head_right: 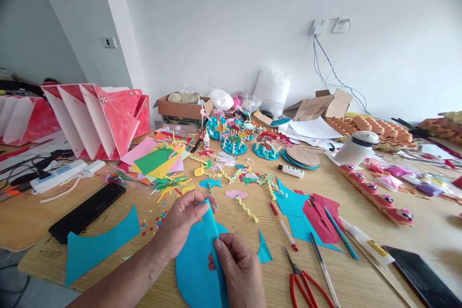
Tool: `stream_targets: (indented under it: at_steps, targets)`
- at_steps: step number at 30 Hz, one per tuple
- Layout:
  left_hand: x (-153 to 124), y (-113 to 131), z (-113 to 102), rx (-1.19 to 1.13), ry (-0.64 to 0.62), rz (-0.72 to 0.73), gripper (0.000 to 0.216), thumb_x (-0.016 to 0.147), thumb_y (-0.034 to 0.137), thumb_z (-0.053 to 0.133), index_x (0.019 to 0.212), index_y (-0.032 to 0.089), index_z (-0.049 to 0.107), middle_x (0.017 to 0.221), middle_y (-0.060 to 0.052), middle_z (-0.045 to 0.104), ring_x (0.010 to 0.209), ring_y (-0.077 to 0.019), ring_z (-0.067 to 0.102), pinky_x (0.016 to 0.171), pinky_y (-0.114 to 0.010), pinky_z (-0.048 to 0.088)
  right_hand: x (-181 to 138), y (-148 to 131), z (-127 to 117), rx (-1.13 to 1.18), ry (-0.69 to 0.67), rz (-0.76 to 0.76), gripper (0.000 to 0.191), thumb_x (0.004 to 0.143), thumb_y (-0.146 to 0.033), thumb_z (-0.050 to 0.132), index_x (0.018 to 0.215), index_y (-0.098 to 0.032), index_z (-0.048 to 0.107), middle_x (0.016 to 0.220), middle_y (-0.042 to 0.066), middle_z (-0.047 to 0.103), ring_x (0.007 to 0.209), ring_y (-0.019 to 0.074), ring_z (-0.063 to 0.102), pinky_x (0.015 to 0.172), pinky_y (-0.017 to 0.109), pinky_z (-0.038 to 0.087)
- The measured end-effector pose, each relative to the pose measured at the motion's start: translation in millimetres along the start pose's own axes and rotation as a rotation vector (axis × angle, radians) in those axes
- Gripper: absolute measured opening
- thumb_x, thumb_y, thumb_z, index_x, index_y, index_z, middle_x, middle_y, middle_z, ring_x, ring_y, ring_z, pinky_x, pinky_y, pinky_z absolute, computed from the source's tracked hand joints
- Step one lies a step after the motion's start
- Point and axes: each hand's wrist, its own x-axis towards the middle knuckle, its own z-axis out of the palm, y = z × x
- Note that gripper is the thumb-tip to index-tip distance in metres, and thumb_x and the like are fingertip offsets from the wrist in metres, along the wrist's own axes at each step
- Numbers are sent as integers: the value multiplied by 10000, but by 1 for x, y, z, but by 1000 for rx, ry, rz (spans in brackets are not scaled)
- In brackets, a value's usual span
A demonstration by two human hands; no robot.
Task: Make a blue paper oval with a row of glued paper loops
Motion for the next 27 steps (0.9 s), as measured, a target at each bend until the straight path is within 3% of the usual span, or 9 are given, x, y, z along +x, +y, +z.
stream_targets:
  at_steps: [5, 12, 17, 27]
  targets:
    - [4, -6, -2, -82, 52, -63, 236, 667, 309, 666, 611, 169, 484, 626, 16, 553, 608, -107, 465, 582, -209, 354, -5, -5, 0, -108, 38, -22, 328, 670, -494, 666, 685, -168, 648, 508, 9, 601, 494, 148, 577, 492, 219, 448]
    - [5, -11, 1, -39, 98, -92, 257, 643, 330, 681, 626, 166, 483, 612, 26, 506, 629, -111, 453, 614, -225, 374, -8, -14, 3, -308, 107, -48, 355, 711, -528, 585, 681, -178, 640, 529, 15, 609, 519, 155, 569, 495, 220, 430]
    - [7, -13, 0, -4, 109, -53, 228, 667, 312, 658, 637, 168, 484, 602, 32, 493, 615, -106, 448, 607, -220, 368, -2, -16, 10, -236, 154, -81, 340, 689, -520, 605, 649, -183, 624, 529, 14, 611, 522, 150, 556, 493, 217, 413]
    - [10, -13, -4, 96, 87, -31, 264, 668, 343, 654, 600, 167, 471, 532, 57, 422, 521, -81, 364, 516, -198, 299, 1, -12, 10, -110, 99, -10, 374, 628, -527, 665, 565, -168, 583, 474, 15, 579, 475, 136, 513, 472, 224, 389]
